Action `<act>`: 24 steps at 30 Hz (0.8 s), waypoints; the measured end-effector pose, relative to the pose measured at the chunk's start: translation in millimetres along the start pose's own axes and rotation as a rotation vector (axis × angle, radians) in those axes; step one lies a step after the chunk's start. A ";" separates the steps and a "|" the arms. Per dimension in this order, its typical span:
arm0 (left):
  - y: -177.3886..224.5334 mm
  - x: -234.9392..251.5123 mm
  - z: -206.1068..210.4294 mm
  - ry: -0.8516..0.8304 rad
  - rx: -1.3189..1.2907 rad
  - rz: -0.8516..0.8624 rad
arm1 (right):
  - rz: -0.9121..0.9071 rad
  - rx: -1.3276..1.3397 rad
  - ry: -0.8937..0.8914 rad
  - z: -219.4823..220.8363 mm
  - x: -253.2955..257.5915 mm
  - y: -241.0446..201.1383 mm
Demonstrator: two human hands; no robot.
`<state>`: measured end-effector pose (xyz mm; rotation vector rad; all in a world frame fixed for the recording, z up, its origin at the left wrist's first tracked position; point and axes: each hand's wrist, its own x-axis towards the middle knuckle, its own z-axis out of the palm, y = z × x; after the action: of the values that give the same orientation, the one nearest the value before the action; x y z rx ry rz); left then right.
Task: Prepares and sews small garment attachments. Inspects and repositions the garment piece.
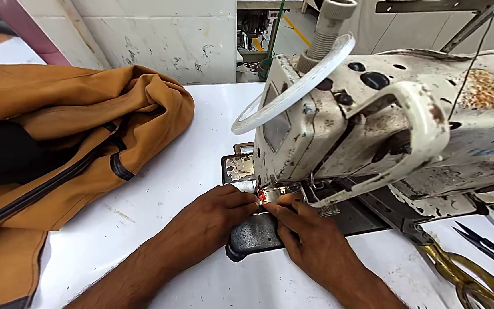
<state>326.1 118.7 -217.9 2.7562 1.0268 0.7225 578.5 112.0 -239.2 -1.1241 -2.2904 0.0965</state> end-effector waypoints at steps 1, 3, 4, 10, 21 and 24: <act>-0.3 -0.4 0.3 0.004 0.001 0.002 | -0.006 -0.010 -0.004 0.0 0.1 -0.3; -0.2 -1.3 0.8 0.005 0.007 -0.001 | -0.023 -0.037 -0.012 0.2 0.2 -1.1; 0.0 -1.4 0.8 0.005 0.012 -0.002 | -0.033 -0.056 -0.010 0.4 0.3 -1.7; 0.8 -2.1 1.1 0.001 0.025 -0.003 | -0.043 -0.096 -0.009 2.4 0.7 -3.0; 4.4 -1.3 2.0 -0.033 0.049 -0.037 | -0.017 -0.042 -0.033 3.4 1.5 -2.2; 3.0 -2.2 2.8 -0.017 0.049 -0.024 | -0.012 -0.032 -0.029 4.1 1.4 -2.1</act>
<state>327.7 115.2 -220.4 2.7812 1.0868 0.6780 574.2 112.4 -241.3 -1.1321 -2.3316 0.0731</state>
